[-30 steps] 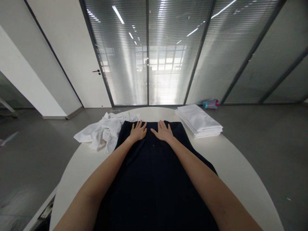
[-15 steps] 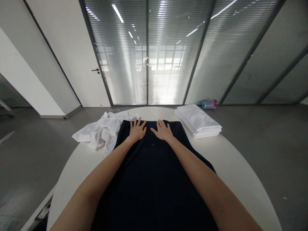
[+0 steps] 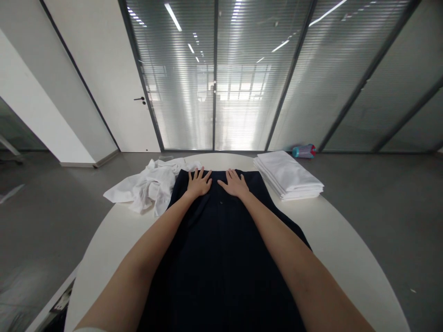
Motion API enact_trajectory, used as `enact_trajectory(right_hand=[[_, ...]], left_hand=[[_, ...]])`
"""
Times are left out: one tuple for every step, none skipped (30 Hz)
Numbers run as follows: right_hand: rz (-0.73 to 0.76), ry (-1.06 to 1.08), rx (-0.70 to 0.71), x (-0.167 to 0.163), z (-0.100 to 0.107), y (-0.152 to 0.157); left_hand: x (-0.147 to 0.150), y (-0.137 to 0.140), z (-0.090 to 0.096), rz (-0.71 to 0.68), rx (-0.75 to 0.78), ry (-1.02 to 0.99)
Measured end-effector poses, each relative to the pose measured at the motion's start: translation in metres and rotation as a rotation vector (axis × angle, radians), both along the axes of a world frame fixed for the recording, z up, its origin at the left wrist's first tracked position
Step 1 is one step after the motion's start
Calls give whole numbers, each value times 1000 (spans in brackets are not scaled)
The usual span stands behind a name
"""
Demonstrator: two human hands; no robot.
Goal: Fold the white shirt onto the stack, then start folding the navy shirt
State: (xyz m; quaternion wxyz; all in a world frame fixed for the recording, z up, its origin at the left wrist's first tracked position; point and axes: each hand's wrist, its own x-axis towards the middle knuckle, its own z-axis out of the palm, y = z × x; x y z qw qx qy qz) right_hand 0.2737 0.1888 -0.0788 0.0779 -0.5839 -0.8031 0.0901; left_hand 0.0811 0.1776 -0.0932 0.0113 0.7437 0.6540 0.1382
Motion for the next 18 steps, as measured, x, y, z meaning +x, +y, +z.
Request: enact_trajectory(right_hand=[[1, 1, 5, 0, 0, 0], [3, 0, 7, 0, -1, 0], [3, -5, 2, 0, -1, 0], [3, -10, -9, 0, -1, 0], [1, -16, -25, 0, 0, 0], [-2, -22, -46, 0, 0, 1], [-3, -25, -69, -1, 2, 1], [-2, -23, -93, -1, 3, 2], [2, -8, -116, 0, 6, 3], [7, 18, -135, 0, 9, 4], [13, 50, -147, 1, 12, 4], [17, 85, -151, 3, 17, 4], [20, 115, -147, 5, 23, 4], [21, 137, -136, 8, 29, 3], [27, 155, -113, 11, 36, 1], [43, 173, -78, 15, 44, -1], [71, 198, -37, 19, 53, -5], [108, 224, 1, 24, 61, -10]], left_hand=[[0, 0, 0, -2, -4, 4], [1, -1, 0, -3, -5, 8], [2, -2, 0, -3, -1, 13], [2, -3, -1, -1, 12, 19], [2, -4, 0, 3, 29, 26], [3, -5, 0, 6, 44, 34], [3, -6, 2, 7, 52, 45], [3, -6, 4, 7, 49, 57], [4, -7, 7, 7, 30, 70], [5, -8, 11, 8, 5, 86], [6, -9, 16, 7, -14, 106], [9, -10, 22, 2, -15, 128], [12, -12, 27, -11, 4, 148], [16, -16, 33, -31, 40, 161], [20, -20, 38, -60, 86, 164], [26, -25, 43, -98, 132, 160], [32, -31, 48, -142, 169, 154], [39, -39, 53, -187, 194, 149]])
